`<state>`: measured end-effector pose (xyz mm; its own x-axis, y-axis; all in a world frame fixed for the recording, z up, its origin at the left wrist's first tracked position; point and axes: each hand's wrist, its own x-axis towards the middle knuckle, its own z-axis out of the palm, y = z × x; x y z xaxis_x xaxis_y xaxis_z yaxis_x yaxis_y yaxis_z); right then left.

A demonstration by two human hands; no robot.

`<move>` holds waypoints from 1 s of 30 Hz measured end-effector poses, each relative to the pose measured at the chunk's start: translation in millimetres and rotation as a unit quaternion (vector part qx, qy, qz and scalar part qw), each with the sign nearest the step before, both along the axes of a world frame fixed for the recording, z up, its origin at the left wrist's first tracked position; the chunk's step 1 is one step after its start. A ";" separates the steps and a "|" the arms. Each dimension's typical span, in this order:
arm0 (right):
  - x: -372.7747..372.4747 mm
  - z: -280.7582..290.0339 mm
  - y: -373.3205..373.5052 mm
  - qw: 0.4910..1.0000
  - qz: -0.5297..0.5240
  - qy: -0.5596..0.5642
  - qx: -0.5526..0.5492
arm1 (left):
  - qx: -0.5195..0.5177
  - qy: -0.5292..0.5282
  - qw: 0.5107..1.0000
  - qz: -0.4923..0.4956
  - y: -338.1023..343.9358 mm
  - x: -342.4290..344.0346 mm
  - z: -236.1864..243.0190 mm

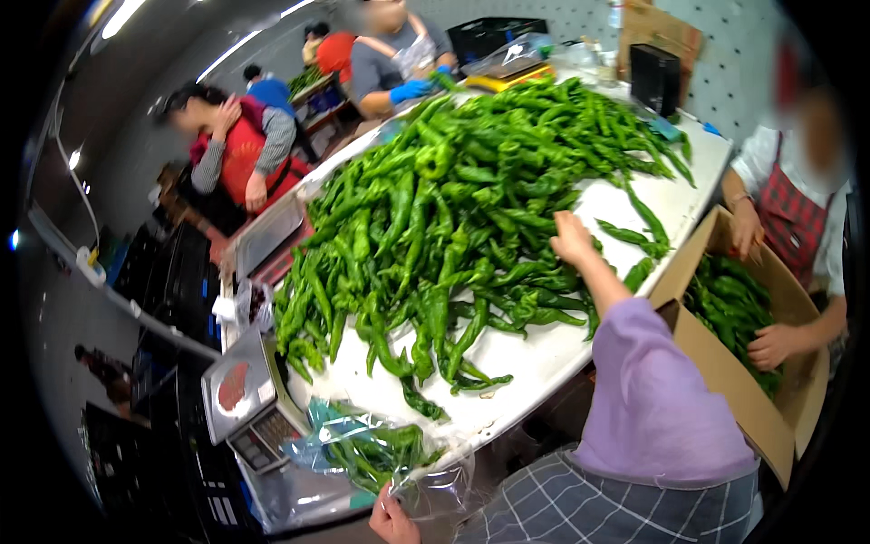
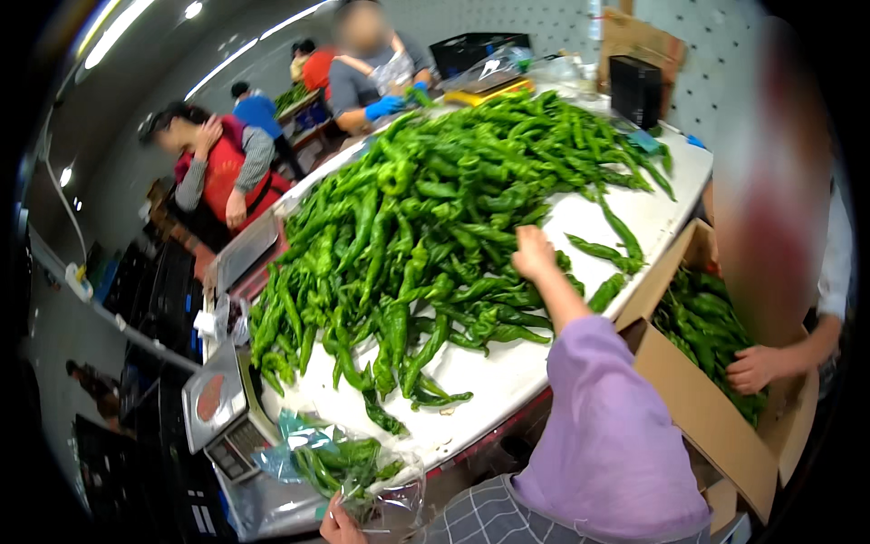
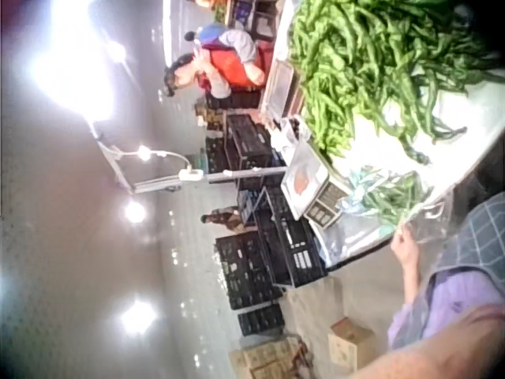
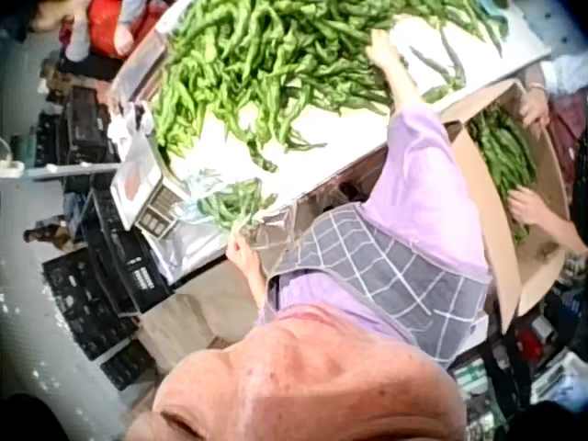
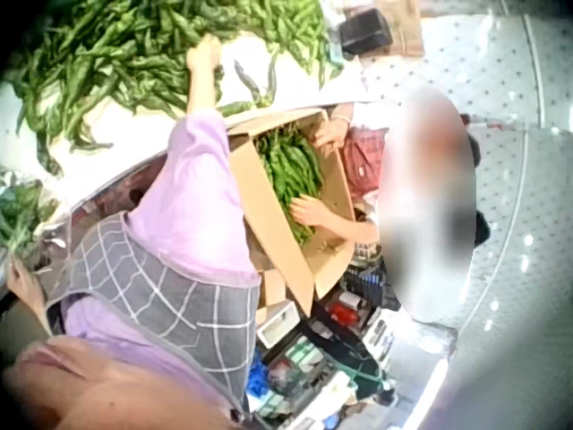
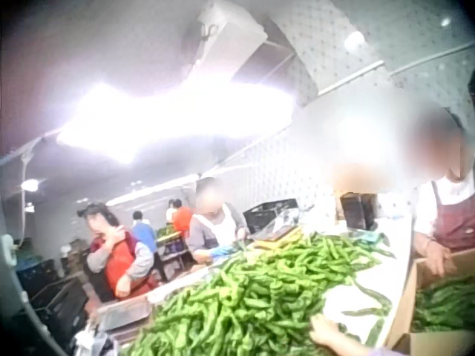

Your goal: The person selects green peppers from a large pile on a table, places them into clear plastic bags, weighs the bags on a digital scale, and then places the sealed bags into a black crate. The process is repeated continuously throughout the clip.

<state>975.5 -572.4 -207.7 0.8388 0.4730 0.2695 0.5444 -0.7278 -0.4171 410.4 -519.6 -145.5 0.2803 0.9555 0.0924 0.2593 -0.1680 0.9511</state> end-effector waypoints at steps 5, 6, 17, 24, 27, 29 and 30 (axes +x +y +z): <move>-2.5 15.4 20.7 0.995 -0.005 -0.055 0.086 | -0.010 0.030 0.999 0.039 3.7 17.7 15.4; -19.5 34.2 24.4 0.958 0.055 -0.214 0.182 | -0.035 -0.014 0.999 0.025 4.4 15.3 19.7; -325.8 114.5 -59.0 0.664 0.467 0.541 -0.222 | -0.014 -0.087 0.994 -0.071 -1.7 0.9 7.8; -436.1 52.4 62.1 0.621 0.443 0.645 0.051 | 0.093 0.010 0.992 -0.082 -25.7 -16.6 8.0; -462.4 10.0 136.0 0.766 0.502 0.380 0.130 | 0.202 0.028 0.974 -0.100 -22.7 -7.8 20.2; -460.2 10.5 142.9 0.832 0.518 0.170 0.102 | 0.214 0.045 0.970 -0.109 -22.8 1.4 26.2; -451.4 8.2 138.5 0.844 0.527 0.056 0.081 | 0.169 0.038 0.979 -0.105 -21.8 3.1 22.8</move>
